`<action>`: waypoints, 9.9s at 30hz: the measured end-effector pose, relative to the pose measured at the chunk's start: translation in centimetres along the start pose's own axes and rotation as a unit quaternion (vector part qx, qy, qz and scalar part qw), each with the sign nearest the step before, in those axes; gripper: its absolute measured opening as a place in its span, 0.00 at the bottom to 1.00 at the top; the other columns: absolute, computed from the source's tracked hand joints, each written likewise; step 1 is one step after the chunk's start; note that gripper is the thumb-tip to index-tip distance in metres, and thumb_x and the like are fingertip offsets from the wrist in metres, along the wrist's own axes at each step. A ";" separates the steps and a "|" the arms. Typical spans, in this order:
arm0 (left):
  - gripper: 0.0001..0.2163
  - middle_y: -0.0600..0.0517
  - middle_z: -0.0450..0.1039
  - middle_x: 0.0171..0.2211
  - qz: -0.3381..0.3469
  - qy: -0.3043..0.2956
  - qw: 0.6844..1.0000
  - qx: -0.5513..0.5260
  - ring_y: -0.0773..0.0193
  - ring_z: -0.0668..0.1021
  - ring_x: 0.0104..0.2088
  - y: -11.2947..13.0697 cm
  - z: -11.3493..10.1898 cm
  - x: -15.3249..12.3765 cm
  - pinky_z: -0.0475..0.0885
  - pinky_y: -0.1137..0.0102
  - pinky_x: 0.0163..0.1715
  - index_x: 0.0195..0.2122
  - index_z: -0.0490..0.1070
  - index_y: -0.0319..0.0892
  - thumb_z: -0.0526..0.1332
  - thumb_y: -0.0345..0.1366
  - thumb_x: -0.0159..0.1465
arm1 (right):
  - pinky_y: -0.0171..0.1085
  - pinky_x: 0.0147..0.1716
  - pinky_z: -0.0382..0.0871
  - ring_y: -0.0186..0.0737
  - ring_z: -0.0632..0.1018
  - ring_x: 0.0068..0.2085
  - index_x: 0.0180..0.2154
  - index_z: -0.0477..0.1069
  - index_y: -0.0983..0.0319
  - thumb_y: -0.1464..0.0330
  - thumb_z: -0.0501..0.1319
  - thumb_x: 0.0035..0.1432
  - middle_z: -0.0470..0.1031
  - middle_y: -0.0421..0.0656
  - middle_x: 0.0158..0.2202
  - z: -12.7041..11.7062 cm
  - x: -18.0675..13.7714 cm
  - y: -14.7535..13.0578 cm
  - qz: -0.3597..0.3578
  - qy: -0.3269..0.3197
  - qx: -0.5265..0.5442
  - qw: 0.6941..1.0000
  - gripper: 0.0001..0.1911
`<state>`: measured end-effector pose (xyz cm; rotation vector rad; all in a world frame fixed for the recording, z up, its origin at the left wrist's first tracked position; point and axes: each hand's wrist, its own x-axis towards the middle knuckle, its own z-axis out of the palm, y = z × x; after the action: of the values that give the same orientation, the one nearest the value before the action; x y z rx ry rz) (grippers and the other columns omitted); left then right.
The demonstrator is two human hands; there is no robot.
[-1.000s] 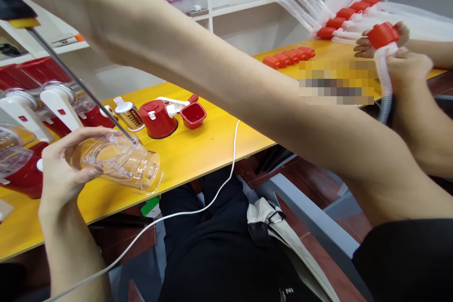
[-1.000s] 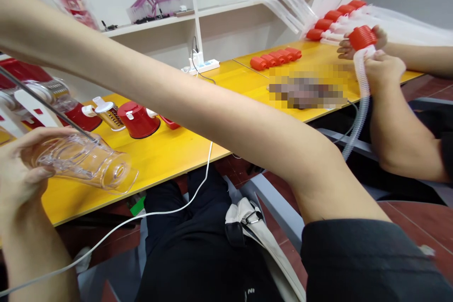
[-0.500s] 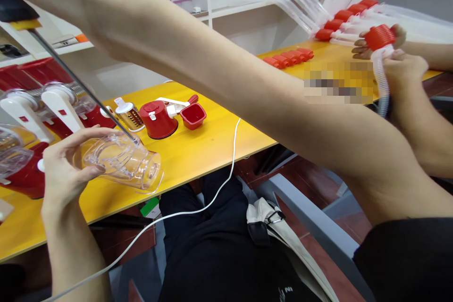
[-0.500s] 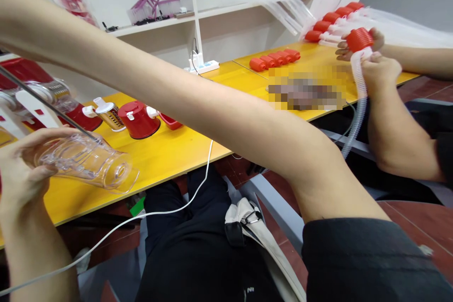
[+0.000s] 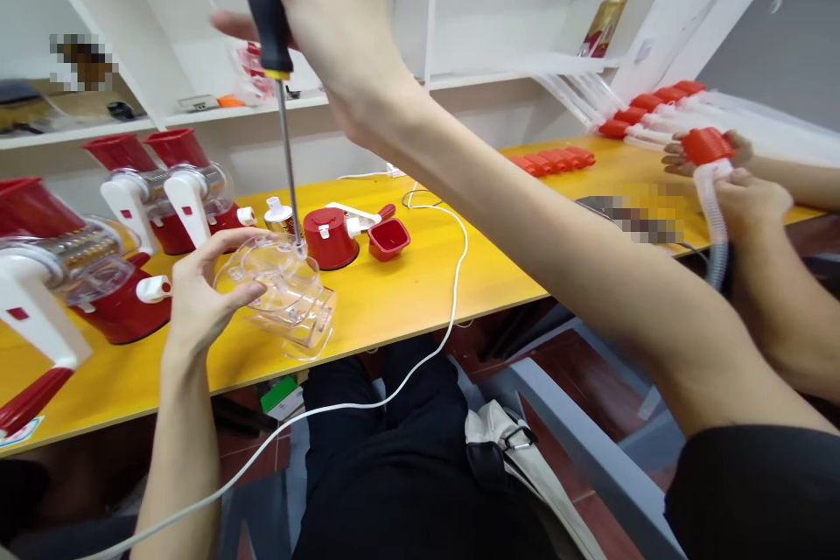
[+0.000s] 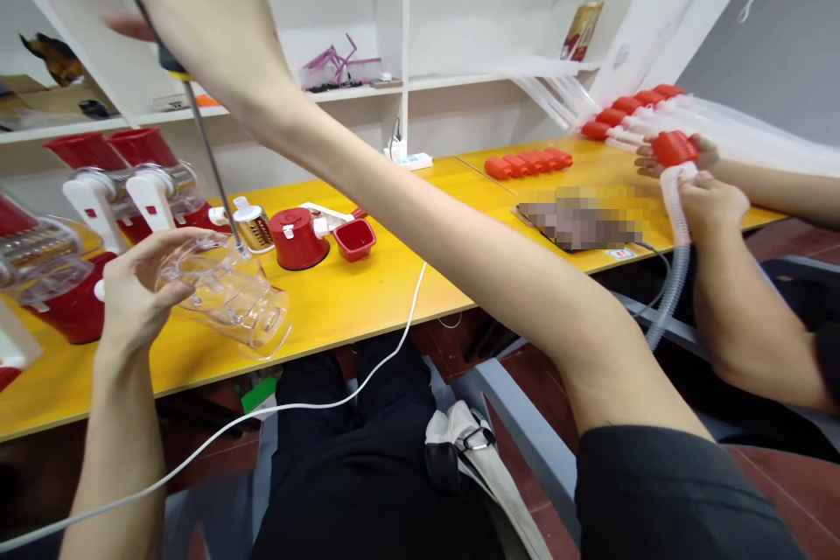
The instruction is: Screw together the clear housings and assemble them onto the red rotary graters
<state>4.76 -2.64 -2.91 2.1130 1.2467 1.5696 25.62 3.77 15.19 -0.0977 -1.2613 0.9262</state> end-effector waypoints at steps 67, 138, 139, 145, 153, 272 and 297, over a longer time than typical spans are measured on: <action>0.29 0.44 0.73 0.50 0.241 0.070 0.948 0.194 0.50 0.77 0.51 -2.5 17.3 3.8 0.74 0.54 0.52 0.54 0.66 0.43 0.74 0.48 0.56 | 0.52 0.47 0.84 0.38 0.81 0.44 0.58 0.54 0.48 0.53 0.56 0.69 0.63 0.45 0.53 -20.8 -10.6 0.7 -0.262 0.316 -0.207 0.888 0.20; 0.34 0.42 0.77 0.52 0.267 0.096 0.934 0.215 0.49 0.79 0.52 -3.3 16.1 2.7 0.75 0.55 0.50 0.58 0.64 0.45 0.76 0.48 0.55 | 0.47 0.42 0.85 0.43 0.85 0.47 0.49 0.57 0.50 0.57 0.65 0.60 0.72 0.38 0.49 -20.9 -11.4 0.9 -0.125 0.198 -0.214 0.948 0.21; 0.34 0.42 0.77 0.52 0.250 0.095 0.939 0.215 0.49 0.79 0.51 -3.2 16.1 2.7 0.76 0.55 0.49 0.57 0.64 0.45 0.75 0.49 0.55 | 0.47 0.43 0.85 0.43 0.84 0.49 0.50 0.57 0.50 0.56 0.64 0.61 0.73 0.39 0.49 -21.0 -11.4 0.8 -0.123 0.181 -0.212 0.952 0.21; 0.33 0.43 0.76 0.50 0.213 0.102 0.954 0.187 0.49 0.79 0.51 -3.2 16.2 2.8 0.75 0.54 0.50 0.55 0.66 0.44 0.75 0.52 0.53 | 0.47 0.45 0.85 0.44 0.82 0.55 0.52 0.56 0.49 0.54 0.61 0.64 0.75 0.40 0.52 -21.8 -11.1 0.6 -0.104 0.138 -0.213 0.962 0.21; 0.33 0.44 0.76 0.49 0.196 0.092 0.956 0.200 0.50 0.78 0.48 -3.7 16.3 2.9 0.74 0.55 0.49 0.53 0.66 0.44 0.75 0.54 0.52 | 0.49 0.44 0.84 0.48 0.82 0.55 0.52 0.57 0.50 0.52 0.62 0.61 0.74 0.42 0.52 -22.7 -10.6 0.5 -0.128 0.201 -0.224 0.945 0.23; 0.21 0.54 0.72 0.20 -0.077 0.099 0.992 -0.025 0.67 0.71 0.18 0.6 17.1 2.3 0.66 0.70 0.20 0.25 0.70 0.44 0.58 0.54 0.69 | 0.46 0.39 0.84 0.38 0.83 0.42 0.47 0.56 0.54 0.51 0.64 0.56 0.71 0.41 0.47 -25.4 -9.7 3.1 -0.083 0.347 -0.126 0.926 0.25; 0.12 0.46 0.77 0.30 0.322 -0.383 0.712 0.493 0.61 0.83 0.27 4.8 17.5 0.9 0.71 0.72 0.22 0.45 0.72 0.34 0.54 0.18 0.66 | 0.47 0.38 0.84 0.36 0.82 0.38 0.45 0.56 0.56 0.51 0.67 0.53 0.71 0.41 0.45 -25.2 -9.7 2.2 -0.080 0.386 -0.073 0.916 0.27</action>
<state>22.43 0.15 -6.34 3.5308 1.1282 -0.2606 45.53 9.39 -2.24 -0.4299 -0.5824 0.5522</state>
